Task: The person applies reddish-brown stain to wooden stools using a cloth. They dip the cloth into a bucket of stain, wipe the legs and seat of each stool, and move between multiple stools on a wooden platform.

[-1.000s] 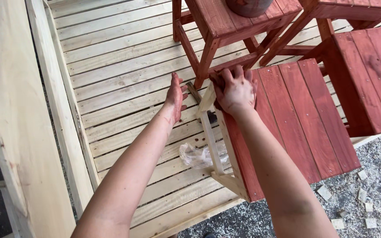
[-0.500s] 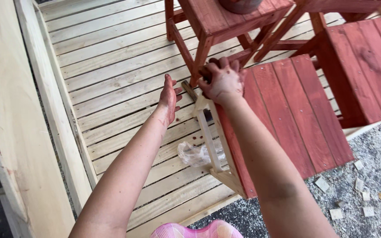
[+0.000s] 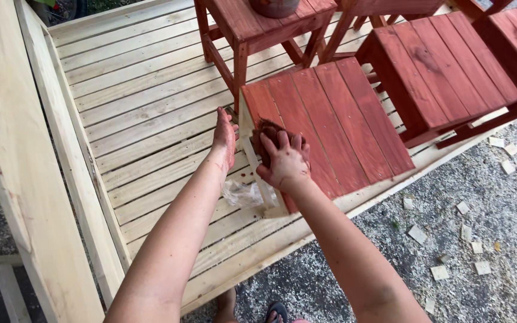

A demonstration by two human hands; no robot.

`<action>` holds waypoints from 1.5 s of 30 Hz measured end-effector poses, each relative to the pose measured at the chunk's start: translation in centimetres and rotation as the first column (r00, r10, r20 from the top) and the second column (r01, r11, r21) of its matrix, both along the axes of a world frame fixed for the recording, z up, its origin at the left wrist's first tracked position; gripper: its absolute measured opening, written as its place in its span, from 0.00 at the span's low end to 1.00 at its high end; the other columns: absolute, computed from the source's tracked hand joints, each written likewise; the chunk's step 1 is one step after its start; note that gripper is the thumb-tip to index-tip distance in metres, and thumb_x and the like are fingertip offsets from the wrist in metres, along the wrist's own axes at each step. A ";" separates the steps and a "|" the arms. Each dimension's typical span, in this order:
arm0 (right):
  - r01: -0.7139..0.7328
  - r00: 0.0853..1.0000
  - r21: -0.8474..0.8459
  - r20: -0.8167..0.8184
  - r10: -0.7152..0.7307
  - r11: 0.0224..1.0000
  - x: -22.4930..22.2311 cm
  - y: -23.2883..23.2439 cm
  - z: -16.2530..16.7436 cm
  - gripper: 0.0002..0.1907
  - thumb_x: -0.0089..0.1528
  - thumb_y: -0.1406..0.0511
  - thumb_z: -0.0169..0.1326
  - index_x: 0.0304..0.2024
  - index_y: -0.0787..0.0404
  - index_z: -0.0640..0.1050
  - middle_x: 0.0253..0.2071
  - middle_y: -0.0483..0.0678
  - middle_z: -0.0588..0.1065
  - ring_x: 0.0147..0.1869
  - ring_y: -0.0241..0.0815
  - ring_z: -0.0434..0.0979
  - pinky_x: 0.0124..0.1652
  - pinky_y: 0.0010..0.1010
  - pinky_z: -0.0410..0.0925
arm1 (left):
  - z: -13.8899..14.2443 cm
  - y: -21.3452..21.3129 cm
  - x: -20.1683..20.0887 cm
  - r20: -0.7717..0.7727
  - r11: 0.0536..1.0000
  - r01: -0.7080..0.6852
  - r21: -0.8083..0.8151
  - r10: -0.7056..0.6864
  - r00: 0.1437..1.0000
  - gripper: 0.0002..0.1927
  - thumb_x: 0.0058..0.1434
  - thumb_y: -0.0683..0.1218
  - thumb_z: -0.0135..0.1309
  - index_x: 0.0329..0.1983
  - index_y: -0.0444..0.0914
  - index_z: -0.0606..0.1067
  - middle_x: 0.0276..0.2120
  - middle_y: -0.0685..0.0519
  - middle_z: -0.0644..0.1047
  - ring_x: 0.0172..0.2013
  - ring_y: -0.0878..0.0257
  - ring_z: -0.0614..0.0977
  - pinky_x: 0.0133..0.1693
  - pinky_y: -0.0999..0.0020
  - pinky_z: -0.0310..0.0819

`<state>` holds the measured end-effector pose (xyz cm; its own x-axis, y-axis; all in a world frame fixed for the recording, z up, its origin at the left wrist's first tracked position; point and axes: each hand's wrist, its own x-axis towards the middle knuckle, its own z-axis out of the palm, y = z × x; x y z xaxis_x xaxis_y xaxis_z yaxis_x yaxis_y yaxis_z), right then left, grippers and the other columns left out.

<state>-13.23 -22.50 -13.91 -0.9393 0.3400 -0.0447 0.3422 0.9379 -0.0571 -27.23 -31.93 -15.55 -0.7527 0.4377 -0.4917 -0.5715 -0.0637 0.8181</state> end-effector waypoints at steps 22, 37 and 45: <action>-0.229 0.909 0.078 -0.339 0.242 0.970 18.8 6.8 -3.5 0.34 0.49 0.59 0.62 0.60 0.38 0.73 0.60 0.45 0.69 0.63 0.58 0.63 0.55 0.54 0.61 | -3.1 1.8 17.7 0.102 0.992 0.088 0.085 -0.097 0.990 0.50 0.62 0.78 0.19 0.80 0.45 0.41 0.79 0.53 0.43 0.77 0.59 0.46 0.73 0.58 0.40; -0.251 0.774 0.164 -0.557 0.300 0.954 14.8 8.9 -2.6 0.34 0.46 0.61 0.65 0.57 0.43 0.77 0.59 0.46 0.70 0.63 0.57 0.66 0.59 0.54 0.63 | -3.3 4.3 16.7 0.092 0.951 -0.075 0.300 0.049 0.995 0.45 0.65 0.74 0.23 0.77 0.44 0.55 0.75 0.54 0.61 0.73 0.58 0.61 0.70 0.60 0.46; -0.230 0.614 0.144 -0.746 0.258 0.962 7.2 9.7 2.2 0.35 0.48 0.63 0.65 0.60 0.47 0.76 0.61 0.49 0.69 0.65 0.60 0.65 0.63 0.53 0.62 | 0.7 4.4 10.6 0.143 0.945 -0.220 0.243 0.189 0.972 0.47 0.63 0.75 0.31 0.77 0.43 0.52 0.76 0.55 0.54 0.73 0.61 0.55 0.70 0.61 0.44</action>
<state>-6.07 -12.82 -11.73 -0.6883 0.0809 0.7209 -0.0487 0.9864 -0.1572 -16.59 -27.49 -14.82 -0.7837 0.4029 -0.4728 -0.6140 -0.3874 0.6877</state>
